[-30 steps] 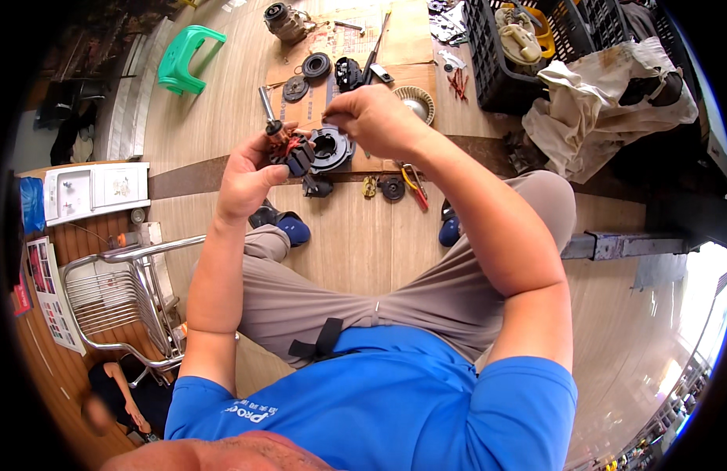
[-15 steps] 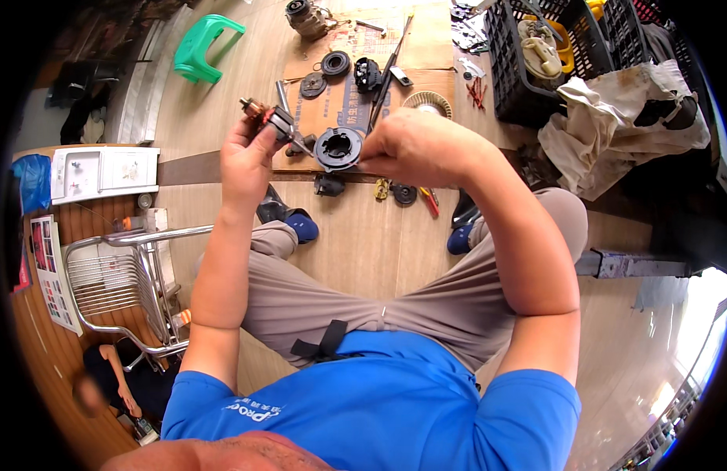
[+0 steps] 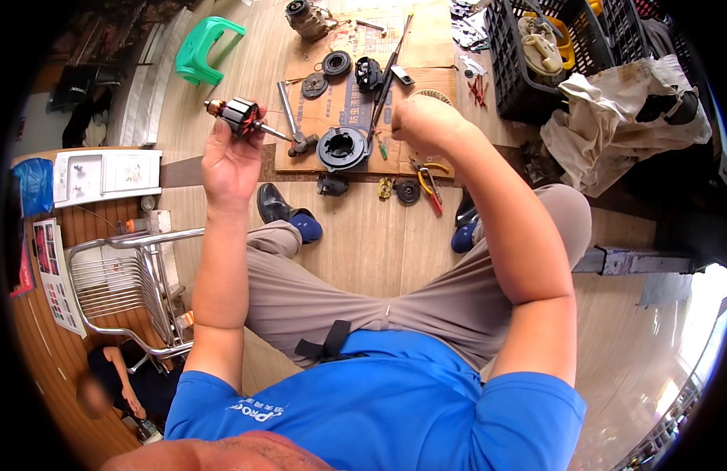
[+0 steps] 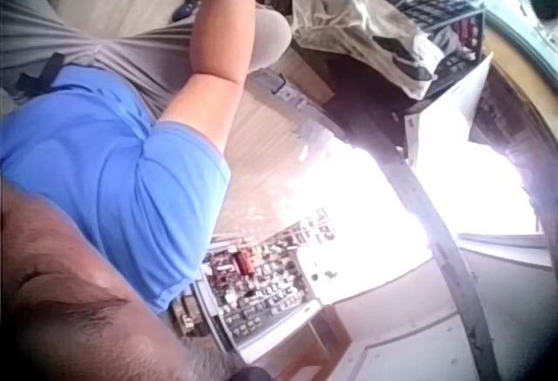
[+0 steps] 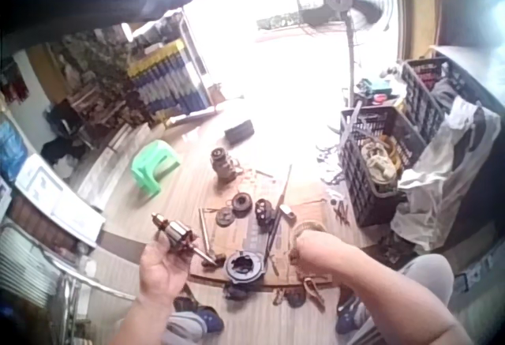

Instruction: The person disassembles an electric fan motor by hand, removing a wire and holding the rotor and copper coils while using pliers.

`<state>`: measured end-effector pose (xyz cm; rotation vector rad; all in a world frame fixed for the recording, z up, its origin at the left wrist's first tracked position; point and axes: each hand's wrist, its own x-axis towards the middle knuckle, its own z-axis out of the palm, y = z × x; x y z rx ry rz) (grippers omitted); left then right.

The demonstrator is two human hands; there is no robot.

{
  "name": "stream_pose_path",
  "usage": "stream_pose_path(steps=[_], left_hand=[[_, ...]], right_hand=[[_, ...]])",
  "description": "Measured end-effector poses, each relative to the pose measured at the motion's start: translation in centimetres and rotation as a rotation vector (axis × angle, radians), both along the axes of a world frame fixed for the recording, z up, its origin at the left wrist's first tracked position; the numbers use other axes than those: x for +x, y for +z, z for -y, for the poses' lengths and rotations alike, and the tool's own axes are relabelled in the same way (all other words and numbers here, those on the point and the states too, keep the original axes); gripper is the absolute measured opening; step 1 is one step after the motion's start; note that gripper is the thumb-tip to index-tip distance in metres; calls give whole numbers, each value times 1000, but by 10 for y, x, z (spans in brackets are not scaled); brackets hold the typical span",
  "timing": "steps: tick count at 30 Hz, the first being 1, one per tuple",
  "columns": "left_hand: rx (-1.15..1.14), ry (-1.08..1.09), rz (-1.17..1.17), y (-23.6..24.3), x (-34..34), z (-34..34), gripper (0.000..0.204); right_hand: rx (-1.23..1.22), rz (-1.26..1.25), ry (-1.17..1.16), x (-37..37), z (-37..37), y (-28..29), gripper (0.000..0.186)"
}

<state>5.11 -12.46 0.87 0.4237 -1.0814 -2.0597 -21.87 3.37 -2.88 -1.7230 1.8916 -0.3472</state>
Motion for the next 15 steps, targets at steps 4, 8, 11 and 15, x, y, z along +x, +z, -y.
stream_pose_path(steps=[4,8,11,15], left_hand=[[-138,53,100,12,-8,-10,30],[-281,34,174,-5,-4,-20,36],[-356,-100,267,-13,-11,-31,41],[-308,-252,272,-6,-20,-46,49]], right_hand=[[197,-19,158,-7,-4,1,45],[-29,138,291,10,-10,16,75],[-71,441,162,32,7,-4,62],[-210,952,69,57,17,-4,41]])
